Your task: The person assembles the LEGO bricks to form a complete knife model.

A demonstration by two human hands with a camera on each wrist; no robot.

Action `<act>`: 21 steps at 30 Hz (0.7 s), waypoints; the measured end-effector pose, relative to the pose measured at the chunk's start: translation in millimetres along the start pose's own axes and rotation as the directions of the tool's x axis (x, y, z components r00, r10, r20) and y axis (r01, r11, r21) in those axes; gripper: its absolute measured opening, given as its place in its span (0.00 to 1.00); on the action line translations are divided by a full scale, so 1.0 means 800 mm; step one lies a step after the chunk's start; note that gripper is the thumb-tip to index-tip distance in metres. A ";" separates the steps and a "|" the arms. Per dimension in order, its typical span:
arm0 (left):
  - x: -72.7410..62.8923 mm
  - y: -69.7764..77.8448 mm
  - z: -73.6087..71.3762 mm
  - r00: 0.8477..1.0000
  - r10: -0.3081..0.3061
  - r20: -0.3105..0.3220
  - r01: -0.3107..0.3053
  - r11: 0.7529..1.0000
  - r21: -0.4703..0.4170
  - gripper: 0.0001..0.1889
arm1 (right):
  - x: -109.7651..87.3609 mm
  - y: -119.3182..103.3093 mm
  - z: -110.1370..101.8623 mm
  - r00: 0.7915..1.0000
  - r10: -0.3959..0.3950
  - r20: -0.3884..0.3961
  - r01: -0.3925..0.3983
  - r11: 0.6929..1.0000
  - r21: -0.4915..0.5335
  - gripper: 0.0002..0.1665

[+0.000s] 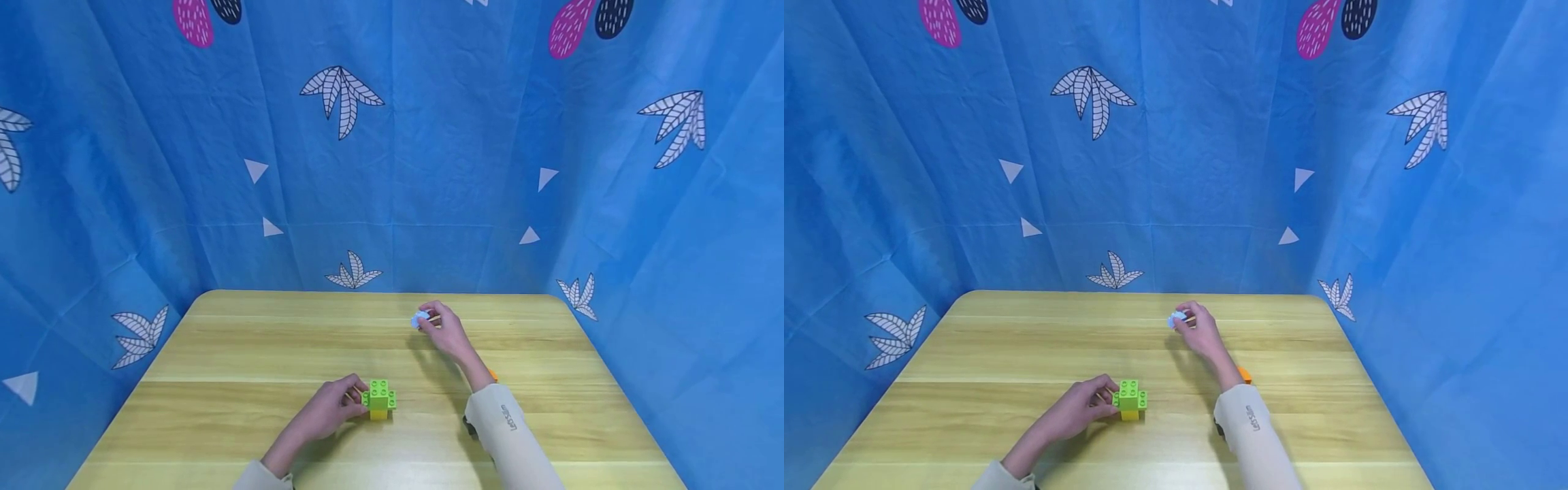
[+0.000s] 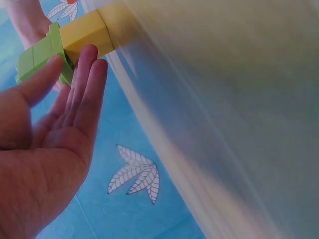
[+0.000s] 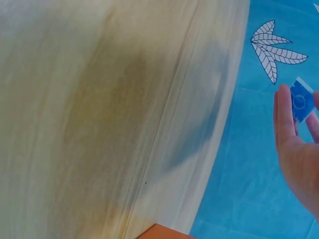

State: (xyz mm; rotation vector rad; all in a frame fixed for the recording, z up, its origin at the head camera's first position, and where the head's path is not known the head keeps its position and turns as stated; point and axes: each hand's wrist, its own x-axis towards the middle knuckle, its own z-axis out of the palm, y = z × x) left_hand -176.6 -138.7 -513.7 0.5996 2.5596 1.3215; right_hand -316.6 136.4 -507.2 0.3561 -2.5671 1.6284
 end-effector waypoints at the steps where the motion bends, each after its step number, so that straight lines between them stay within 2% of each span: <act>1: 0.000 0.000 0.000 1.000 -0.002 0.001 0.002 1.000 0.003 0.15 | 0.000 0.000 0.000 1.000 -0.003 0.010 0.003 1.000 0.008 0.18; 8: 0.001 -0.002 0.001 1.000 0.004 -0.001 -0.004 1.000 0.016 0.15 | -0.001 0.004 0.001 0.999 0.026 0.040 -0.028 0.999 0.042 0.16; 21: 0.002 -0.002 0.001 1.000 -0.014 0.006 0.014 1.000 -0.010 0.16 | -0.006 0.006 -0.001 0.999 0.037 0.021 -0.037 0.999 -0.013 0.12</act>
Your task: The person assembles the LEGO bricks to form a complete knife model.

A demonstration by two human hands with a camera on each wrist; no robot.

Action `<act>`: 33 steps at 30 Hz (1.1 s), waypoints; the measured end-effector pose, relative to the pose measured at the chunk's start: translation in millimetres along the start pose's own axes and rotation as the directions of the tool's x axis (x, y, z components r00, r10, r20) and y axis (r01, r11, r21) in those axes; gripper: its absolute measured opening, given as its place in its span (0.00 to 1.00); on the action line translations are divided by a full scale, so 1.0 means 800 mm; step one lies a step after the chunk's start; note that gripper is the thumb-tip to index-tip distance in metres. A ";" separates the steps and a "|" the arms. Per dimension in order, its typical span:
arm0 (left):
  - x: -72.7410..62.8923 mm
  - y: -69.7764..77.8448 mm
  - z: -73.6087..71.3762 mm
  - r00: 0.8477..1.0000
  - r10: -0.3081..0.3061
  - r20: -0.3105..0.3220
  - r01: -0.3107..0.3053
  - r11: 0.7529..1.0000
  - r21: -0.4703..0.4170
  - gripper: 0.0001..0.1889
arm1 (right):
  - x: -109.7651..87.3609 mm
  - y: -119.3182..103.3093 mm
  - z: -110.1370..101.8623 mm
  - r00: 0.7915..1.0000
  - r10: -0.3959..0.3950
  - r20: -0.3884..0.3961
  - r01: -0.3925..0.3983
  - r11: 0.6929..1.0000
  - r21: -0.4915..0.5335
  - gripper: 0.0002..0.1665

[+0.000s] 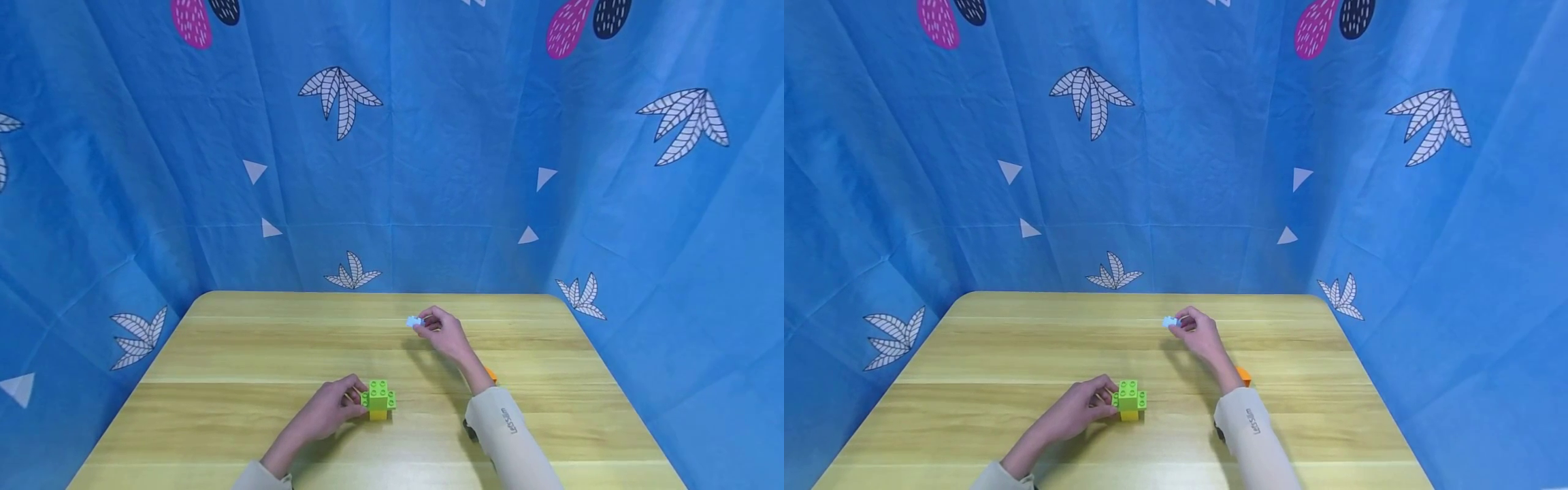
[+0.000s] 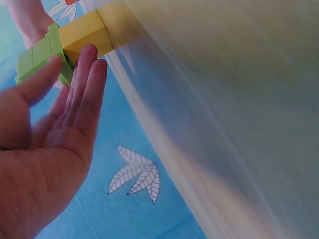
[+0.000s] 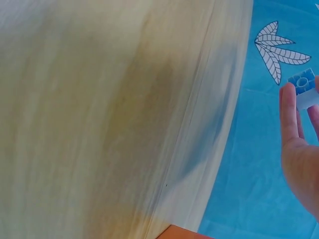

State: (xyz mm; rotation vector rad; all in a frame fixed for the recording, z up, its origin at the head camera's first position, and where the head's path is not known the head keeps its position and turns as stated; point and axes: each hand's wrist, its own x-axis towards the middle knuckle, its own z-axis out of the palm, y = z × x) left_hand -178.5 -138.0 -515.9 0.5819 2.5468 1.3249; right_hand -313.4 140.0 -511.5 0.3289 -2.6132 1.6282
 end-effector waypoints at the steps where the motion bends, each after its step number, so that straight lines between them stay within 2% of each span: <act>1: 0.000 0.000 0.000 1.000 0.000 0.000 0.000 1.000 0.001 0.16 | 0.000 0.001 0.000 1.000 0.001 -0.001 -0.001 1.000 0.001 0.12; 18: 0.001 0.000 0.002 1.000 0.008 -0.011 -0.008 0.999 0.031 0.15 | -0.003 0.001 0.000 0.999 -0.037 0.016 0.035 0.997 0.067 0.12; 33: 0.001 0.001 0.002 1.000 0.013 -0.010 -0.013 0.999 0.041 0.14 | -0.018 -0.005 0.001 0.998 -0.039 0.050 0.035 0.997 0.066 0.09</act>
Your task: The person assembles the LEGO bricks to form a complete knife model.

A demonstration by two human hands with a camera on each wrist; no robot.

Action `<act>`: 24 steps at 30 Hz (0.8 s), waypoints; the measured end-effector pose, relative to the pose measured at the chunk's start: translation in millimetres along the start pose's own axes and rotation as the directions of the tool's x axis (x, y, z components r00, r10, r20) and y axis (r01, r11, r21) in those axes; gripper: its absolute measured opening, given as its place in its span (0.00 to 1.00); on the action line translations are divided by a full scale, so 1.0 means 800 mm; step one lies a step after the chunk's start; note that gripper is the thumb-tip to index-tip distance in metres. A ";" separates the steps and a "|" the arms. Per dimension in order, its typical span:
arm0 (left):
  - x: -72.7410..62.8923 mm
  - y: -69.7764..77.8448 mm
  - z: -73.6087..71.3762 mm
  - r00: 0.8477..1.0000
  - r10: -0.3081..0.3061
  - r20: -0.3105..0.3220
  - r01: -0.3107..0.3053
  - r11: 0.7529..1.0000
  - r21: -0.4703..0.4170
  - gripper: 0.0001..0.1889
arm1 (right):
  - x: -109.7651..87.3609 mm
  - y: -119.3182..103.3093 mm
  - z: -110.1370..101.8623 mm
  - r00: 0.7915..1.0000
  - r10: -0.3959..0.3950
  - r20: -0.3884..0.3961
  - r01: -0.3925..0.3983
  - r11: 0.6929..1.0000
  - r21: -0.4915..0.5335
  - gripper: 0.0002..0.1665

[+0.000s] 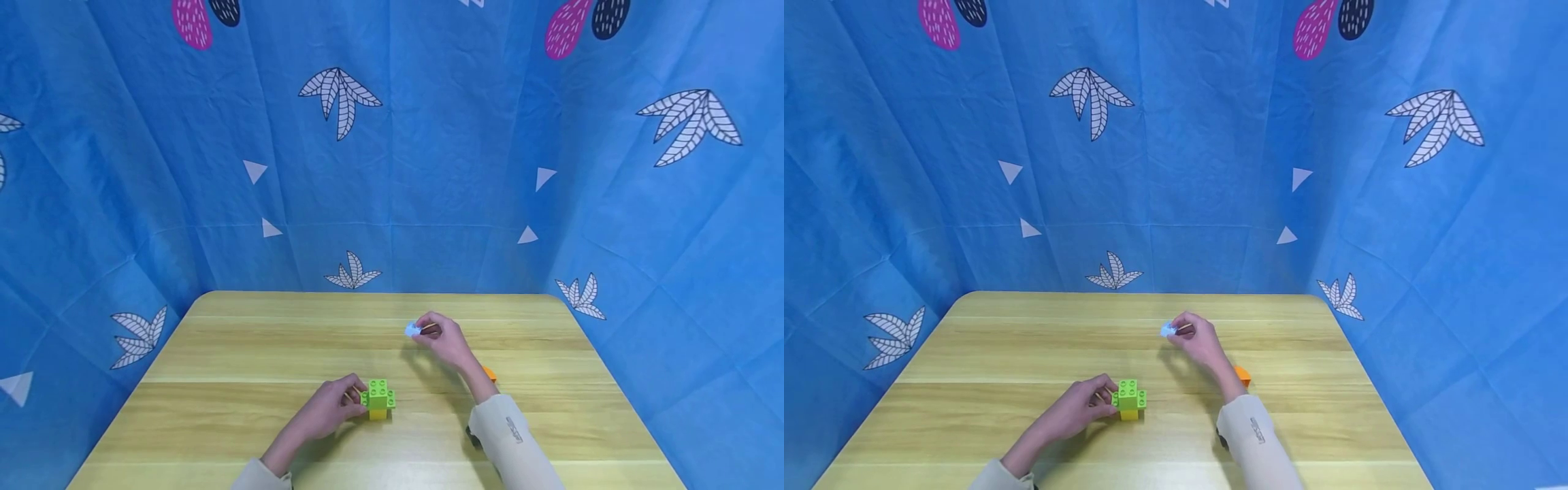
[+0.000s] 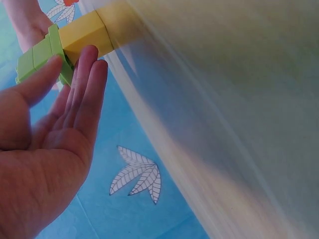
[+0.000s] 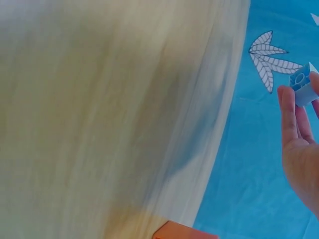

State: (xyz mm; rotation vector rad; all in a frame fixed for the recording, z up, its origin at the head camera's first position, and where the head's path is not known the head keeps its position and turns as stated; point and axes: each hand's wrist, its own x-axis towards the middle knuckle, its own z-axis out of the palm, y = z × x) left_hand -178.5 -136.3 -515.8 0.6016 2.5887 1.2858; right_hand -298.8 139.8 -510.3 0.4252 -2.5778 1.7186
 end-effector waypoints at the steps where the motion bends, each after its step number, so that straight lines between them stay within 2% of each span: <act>1: 0.000 0.000 0.000 1.000 0.001 -0.001 -0.001 1.000 0.000 0.15 | -0.002 -0.002 0.000 1.000 -0.003 0.002 0.003 1.000 0.003 0.09; 16: 0.001 0.002 0.000 1.000 -0.002 -0.005 0.002 1.000 0.012 0.15 | -0.036 -0.028 0.003 0.994 -0.074 0.081 0.075 0.997 -0.016 0.09; 24: 0.000 0.002 0.000 1.000 0.006 -0.001 -0.006 1.000 0.018 0.15 | -0.056 -0.047 0.009 0.984 -0.126 0.129 0.129 0.991 -0.023 0.11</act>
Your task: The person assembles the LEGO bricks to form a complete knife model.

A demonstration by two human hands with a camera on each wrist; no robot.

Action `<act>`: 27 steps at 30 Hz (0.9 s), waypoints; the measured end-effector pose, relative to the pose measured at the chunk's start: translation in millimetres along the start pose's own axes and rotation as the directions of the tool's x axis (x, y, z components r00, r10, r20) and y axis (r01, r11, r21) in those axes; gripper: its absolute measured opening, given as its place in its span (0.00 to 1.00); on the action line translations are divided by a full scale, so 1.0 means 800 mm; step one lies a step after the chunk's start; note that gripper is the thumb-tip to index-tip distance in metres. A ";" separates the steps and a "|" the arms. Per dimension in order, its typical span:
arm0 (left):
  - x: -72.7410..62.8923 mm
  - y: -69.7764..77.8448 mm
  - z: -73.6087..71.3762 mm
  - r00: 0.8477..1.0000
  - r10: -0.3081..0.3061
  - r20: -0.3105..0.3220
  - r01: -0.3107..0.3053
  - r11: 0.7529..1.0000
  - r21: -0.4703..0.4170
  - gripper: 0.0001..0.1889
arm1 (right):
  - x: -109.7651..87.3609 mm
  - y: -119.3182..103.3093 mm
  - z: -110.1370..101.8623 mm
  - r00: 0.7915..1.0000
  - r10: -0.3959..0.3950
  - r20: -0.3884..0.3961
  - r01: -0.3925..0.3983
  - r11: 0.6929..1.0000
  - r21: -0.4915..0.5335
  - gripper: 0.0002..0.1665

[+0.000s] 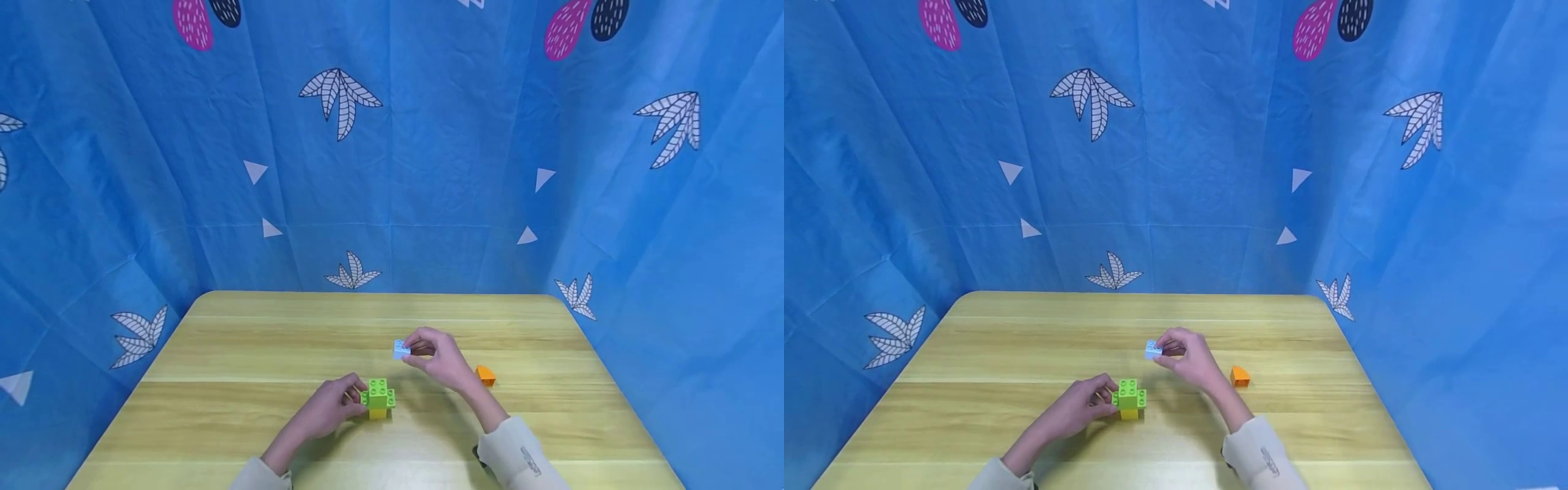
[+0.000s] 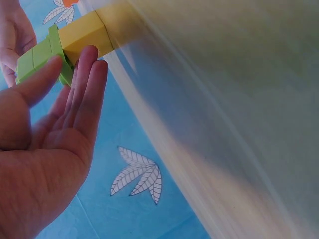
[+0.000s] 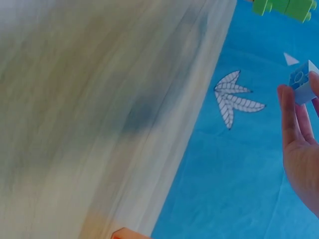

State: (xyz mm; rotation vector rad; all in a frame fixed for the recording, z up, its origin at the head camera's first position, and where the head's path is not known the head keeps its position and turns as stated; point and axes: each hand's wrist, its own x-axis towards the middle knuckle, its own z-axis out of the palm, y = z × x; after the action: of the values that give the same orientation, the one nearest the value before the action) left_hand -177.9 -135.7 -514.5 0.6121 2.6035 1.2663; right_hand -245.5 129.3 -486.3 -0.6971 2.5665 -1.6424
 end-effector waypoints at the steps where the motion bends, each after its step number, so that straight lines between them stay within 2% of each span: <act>1: 0.000 0.000 0.000 1.000 0.002 -0.001 -0.002 1.000 0.001 0.15 | -0.002 -0.003 0.001 1.000 -0.006 0.005 0.006 1.000 -0.003 0.11; 16: 0.001 -0.003 0.001 1.000 0.010 -0.008 -0.010 1.000 0.002 0.14 | -0.024 -0.021 0.028 0.990 -0.091 0.111 0.090 0.996 0.016 0.08; 27: 0.001 -0.004 0.001 1.000 0.011 -0.009 -0.011 1.000 -0.004 0.14 | -0.028 -0.027 0.039 0.984 -0.093 0.150 0.091 0.996 0.021 0.08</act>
State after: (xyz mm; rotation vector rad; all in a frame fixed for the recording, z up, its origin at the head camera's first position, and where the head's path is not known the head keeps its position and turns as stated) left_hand -179.4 -136.8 -517.7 0.6225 2.6081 1.2799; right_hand -210.0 103.5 -486.6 -0.9142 2.4504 -1.5635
